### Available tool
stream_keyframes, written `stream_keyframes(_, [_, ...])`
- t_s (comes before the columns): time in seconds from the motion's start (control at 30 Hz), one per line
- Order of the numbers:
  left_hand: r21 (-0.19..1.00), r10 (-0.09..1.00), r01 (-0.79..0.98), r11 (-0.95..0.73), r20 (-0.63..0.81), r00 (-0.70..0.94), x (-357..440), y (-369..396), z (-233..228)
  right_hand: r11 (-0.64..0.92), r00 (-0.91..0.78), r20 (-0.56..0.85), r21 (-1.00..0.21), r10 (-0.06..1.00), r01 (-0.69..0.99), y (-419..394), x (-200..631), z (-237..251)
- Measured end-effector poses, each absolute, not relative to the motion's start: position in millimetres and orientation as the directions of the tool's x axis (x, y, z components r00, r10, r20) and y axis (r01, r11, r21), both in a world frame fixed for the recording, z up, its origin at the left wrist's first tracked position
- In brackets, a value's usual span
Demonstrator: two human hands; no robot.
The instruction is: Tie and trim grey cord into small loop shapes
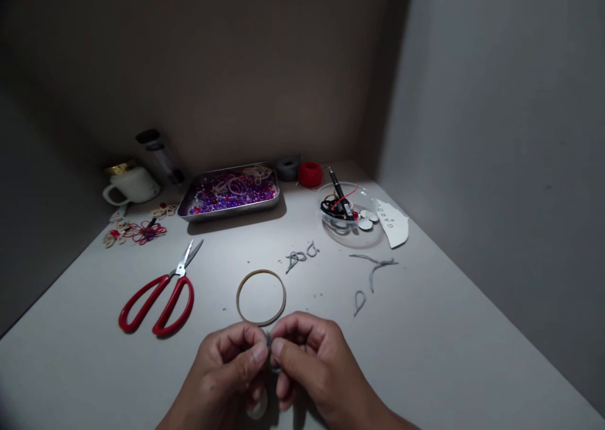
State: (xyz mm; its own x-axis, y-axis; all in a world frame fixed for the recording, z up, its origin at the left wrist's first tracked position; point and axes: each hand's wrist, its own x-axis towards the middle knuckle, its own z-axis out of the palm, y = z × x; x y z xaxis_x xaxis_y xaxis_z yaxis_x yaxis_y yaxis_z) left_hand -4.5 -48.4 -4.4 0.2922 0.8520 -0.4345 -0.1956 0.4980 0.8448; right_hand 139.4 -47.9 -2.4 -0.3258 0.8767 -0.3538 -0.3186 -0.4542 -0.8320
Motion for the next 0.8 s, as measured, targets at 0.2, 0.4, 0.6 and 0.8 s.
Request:
stream_keyframes(0.2, [0.832, 0.850, -0.210, 0.513, -0.459, 0.258, -3.0, -48.1, -4.0, -0.407, -0.250, -0.352, -0.887, 0.902, -0.219, -51.1, 140.0, -1.1])
stream_keyframes(0.4, [0.844, 0.856, -0.194, 0.500, -0.449, 0.256, -0.6, -48.3, 2.7, -0.341, -0.203, -0.314, -0.933, 0.927, -0.115, -49.7, 140.5, 3.0])
stream_keyframes(0.6, [0.852, 0.856, -0.170, 0.495, -0.444, 0.264, -2.5, -50.5, 1.7, -0.315, -0.174, -0.299, -0.946, 0.938, -0.078, -49.9, 138.7, 8.1])
stream_keyframes(0.8, [0.844, 0.848, -0.172, 0.508, -0.455, 0.270, -3.1, -48.7, 4.4, -0.309, -0.207, -0.287, -0.947, 0.935, -0.082, -47.4, 141.2, 8.8])
